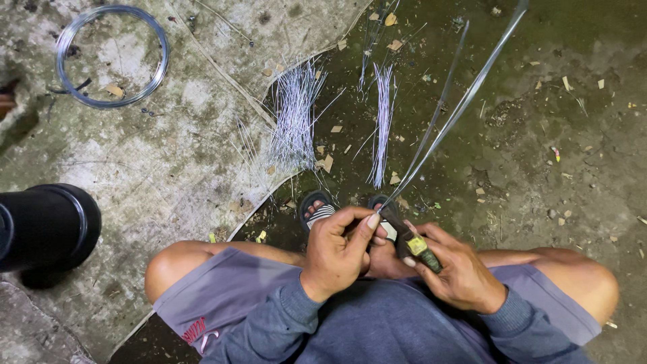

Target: The person sits on the floor and uses pliers to cut thin metal wires from a coil into short lengths. They repeatedly cut the wire, bend the ends into loops, and place the finished pieces into a pile on the floor.

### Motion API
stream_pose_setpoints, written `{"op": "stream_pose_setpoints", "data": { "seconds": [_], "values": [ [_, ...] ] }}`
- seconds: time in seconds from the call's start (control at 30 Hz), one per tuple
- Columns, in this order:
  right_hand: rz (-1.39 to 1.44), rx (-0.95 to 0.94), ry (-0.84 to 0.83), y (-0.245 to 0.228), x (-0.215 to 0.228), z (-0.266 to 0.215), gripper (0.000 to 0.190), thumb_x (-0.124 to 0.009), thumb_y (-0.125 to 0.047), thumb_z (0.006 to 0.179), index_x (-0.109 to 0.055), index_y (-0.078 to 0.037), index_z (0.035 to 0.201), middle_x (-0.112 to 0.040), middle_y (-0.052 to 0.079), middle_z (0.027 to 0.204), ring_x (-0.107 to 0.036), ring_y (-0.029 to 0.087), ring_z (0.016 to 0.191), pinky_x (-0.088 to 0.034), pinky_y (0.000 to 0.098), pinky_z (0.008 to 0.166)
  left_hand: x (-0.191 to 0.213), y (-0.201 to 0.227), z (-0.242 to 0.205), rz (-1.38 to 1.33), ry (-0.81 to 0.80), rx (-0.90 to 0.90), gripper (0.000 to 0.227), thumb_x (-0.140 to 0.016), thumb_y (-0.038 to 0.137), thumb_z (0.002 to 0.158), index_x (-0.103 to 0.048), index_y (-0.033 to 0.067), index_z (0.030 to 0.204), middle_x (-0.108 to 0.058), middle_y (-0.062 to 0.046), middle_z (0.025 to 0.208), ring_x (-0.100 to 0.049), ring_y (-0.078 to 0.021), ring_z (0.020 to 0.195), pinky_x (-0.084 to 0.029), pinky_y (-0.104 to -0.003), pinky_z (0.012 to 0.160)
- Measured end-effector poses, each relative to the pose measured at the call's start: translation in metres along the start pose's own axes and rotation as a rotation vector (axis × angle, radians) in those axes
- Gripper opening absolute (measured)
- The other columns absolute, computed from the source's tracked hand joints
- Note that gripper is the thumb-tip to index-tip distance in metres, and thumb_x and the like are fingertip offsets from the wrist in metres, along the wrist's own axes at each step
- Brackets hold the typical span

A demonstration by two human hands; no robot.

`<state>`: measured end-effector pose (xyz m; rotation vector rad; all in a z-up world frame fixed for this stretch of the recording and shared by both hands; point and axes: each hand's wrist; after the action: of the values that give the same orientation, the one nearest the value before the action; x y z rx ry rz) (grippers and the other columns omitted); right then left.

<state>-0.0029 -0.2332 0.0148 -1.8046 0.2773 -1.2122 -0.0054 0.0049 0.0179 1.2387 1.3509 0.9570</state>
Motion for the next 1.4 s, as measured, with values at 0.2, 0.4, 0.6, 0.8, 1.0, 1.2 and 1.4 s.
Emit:
{"op": "stream_pose_setpoints", "data": {
  "seconds": [0.2, 0.4, 0.6, 0.8, 1.0, 1.2, 1.4],
  "values": [
    [0.108, 0.004, 0.012, 0.011, -0.012, -0.006, 0.033, -0.073, -0.011, 0.085, -0.066, 0.001, 0.115, -0.067, 0.014, 0.112, -0.072, 0.031, 0.095, -0.058, 0.0386, 0.079, 0.007, -0.024, 0.004, -0.298, -0.076, 0.039, 0.023, -0.059, 0.017, 0.107, -0.068, -0.0037, 0.110, -0.072, -0.005, 0.090, -0.069, -0.0087, 0.080, -0.059, -0.025, 0.075],
    [-0.047, -0.277, 0.002, 0.049, -0.045, 0.004, 0.029, -0.068, -0.030, 0.094, -0.068, -0.002, 0.102, -0.066, 0.014, 0.099, -0.069, 0.030, 0.090, -0.056, 0.0416, 0.078, 0.012, -0.042, 0.006, -0.356, -0.105, 0.080, 0.031, -0.058, 0.016, 0.110, -0.068, -0.0076, 0.127, -0.071, -0.006, 0.093, -0.066, -0.0109, 0.084, -0.056, -0.027, 0.079],
    [-0.387, -0.636, -0.256, 0.093, -0.097, 0.041, 0.047, -0.066, -0.040, 0.090, -0.066, -0.017, 0.132, -0.065, 0.015, 0.119, -0.069, 0.034, 0.102, -0.056, 0.0457, 0.089, 0.016, -0.066, 0.010, -0.751, -0.093, 0.329, 0.031, -0.060, 0.015, 0.104, -0.066, -0.0001, 0.131, -0.070, -0.004, 0.091, -0.067, -0.0113, 0.079, -0.057, -0.026, 0.075],
    [-0.615, -0.419, -0.292, 0.149, -0.152, 0.053, 0.060, -0.071, -0.033, 0.085, -0.056, -0.015, 0.140, -0.052, 0.018, 0.138, -0.055, 0.038, 0.123, -0.049, 0.0468, 0.099, 0.025, -0.080, 0.012, -0.828, -0.017, 0.470, 0.016, -0.064, 0.016, 0.103, -0.070, 0.0028, 0.110, -0.070, -0.004, 0.089, -0.068, -0.0126, 0.076, -0.056, -0.023, 0.069],
    [-0.743, -0.280, -0.302, 0.170, -0.176, 0.051, 0.054, -0.071, -0.035, 0.086, -0.058, -0.004, 0.129, -0.045, 0.024, 0.149, -0.045, 0.038, 0.138, -0.047, 0.0458, 0.100, 0.025, -0.094, 0.010, -0.802, 0.021, 0.449, 0.016, -0.066, 0.015, 0.102, -0.068, 0.0019, 0.110, -0.071, -0.005, 0.090, -0.069, -0.0135, 0.079, -0.058, -0.026, 0.072],
    [0.424, -0.378, 0.044, 0.123, -0.130, 0.062, 0.033, -0.065, -0.024, 0.097, -0.069, -0.002, 0.120, -0.075, 0.011, 0.114, -0.071, 0.016, 0.103, -0.057, 0.0302, 0.089, 0.017, -0.111, 0.023, -0.268, 0.242, 0.148, 0.018, -0.067, 0.009, 0.099, -0.073, -0.0037, 0.111, -0.075, -0.007, 0.088, -0.071, -0.0119, 0.076, -0.059, -0.026, 0.071],
    [0.882, -0.447, 0.330, 0.076, -0.101, 0.071, 0.016, -0.067, -0.007, 0.100, -0.075, 0.005, 0.107, -0.071, 0.005, 0.083, -0.062, 0.008, 0.070, -0.051, 0.0242, 0.063, 0.006, -0.102, 0.020, 0.222, 0.172, 0.009, 0.016, -0.072, 0.008, 0.094, -0.075, -0.0023, 0.105, -0.078, -0.007, 0.086, -0.071, -0.0111, 0.076, -0.057, -0.025, 0.069]
  ]
}}
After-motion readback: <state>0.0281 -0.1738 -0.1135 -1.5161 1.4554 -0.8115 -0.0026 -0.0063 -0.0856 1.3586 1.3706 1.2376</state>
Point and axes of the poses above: each hand's wrist, its own z-axis towards the middle knuckle, its own x-axis out of the back of the hand, y = z × x
